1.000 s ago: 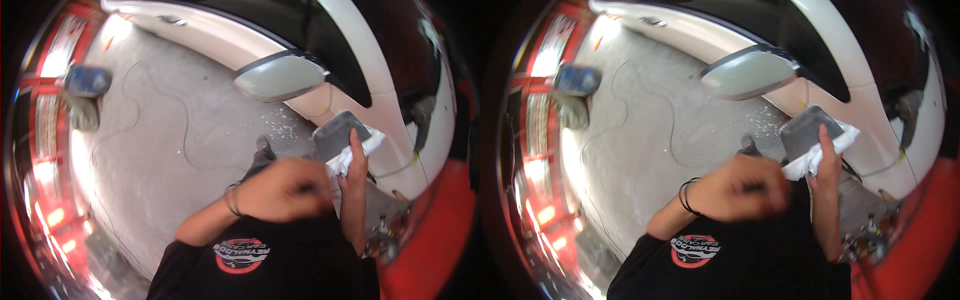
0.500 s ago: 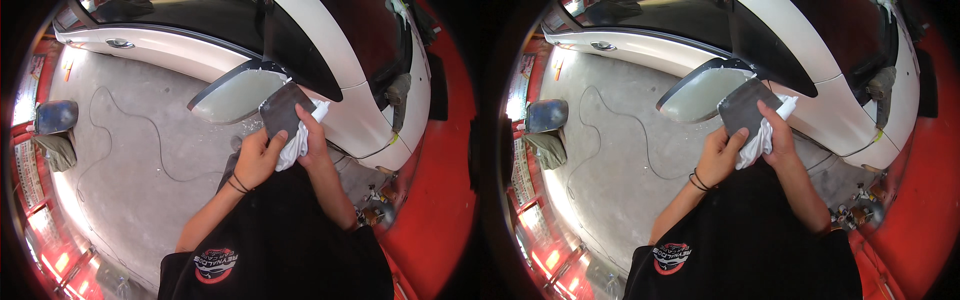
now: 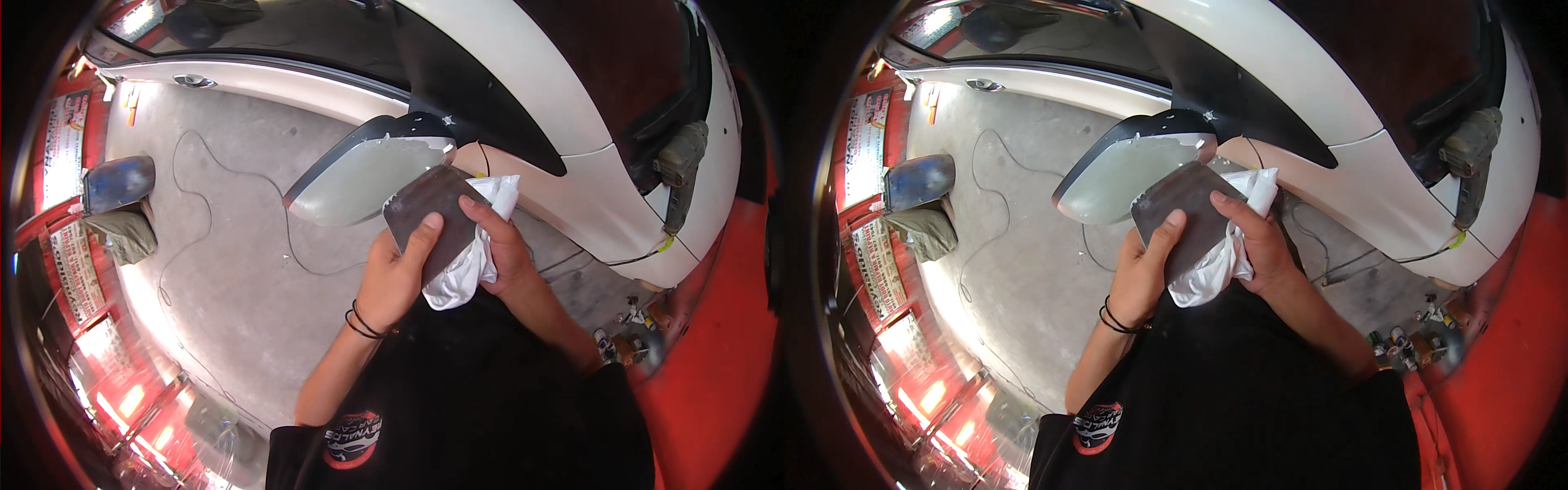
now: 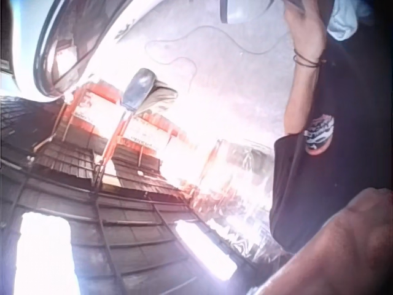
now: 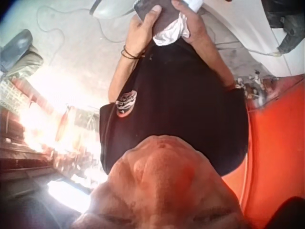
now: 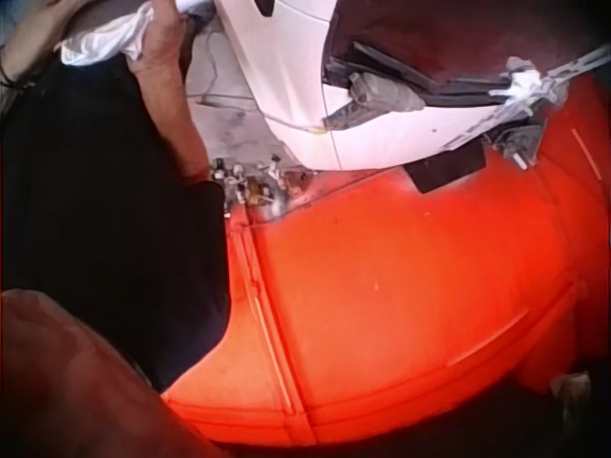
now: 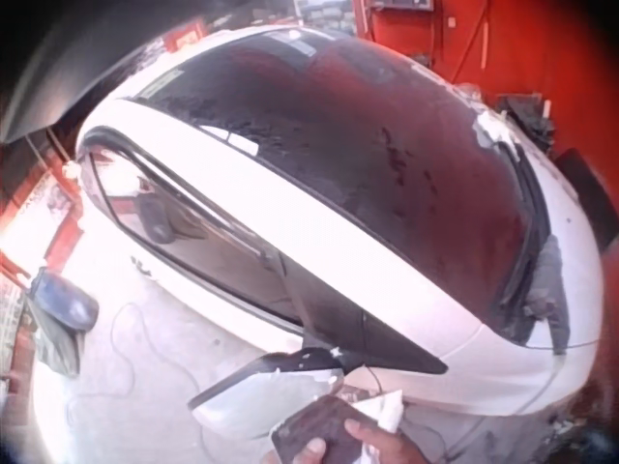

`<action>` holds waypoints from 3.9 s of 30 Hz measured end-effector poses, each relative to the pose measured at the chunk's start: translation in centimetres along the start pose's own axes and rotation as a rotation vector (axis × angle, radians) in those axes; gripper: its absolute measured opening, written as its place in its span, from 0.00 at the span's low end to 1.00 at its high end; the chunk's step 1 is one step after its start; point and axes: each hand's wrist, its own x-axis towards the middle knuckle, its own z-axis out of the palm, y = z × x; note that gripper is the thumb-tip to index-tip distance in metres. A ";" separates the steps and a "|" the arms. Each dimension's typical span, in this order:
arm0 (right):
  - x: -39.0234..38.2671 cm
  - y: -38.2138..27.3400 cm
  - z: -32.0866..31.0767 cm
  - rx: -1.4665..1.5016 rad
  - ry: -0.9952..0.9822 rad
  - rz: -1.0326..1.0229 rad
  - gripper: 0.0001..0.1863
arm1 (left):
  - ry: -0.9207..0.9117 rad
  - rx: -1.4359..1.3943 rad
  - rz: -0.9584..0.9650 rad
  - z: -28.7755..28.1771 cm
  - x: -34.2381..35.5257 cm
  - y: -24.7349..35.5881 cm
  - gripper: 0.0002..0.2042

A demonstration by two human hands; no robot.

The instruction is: Sanding and cleaning a car's side mirror housing during auto repair.

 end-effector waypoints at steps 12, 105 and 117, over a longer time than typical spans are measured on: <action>1.7 -1.9 -0.9 0.003 -0.002 0.088 0.16 | 0.217 0.033 -0.002 2.9 0.8 1.0 0.21; -2.9 -2.0 2.7 -0.140 0.100 -0.378 0.20 | -0.370 -0.045 0.311 3.2 2.4 -1.1 0.14; -2.6 -3.5 4.6 -1.353 0.112 -1.061 0.15 | -0.580 0.407 0.186 -6.3 4.0 -5.1 0.14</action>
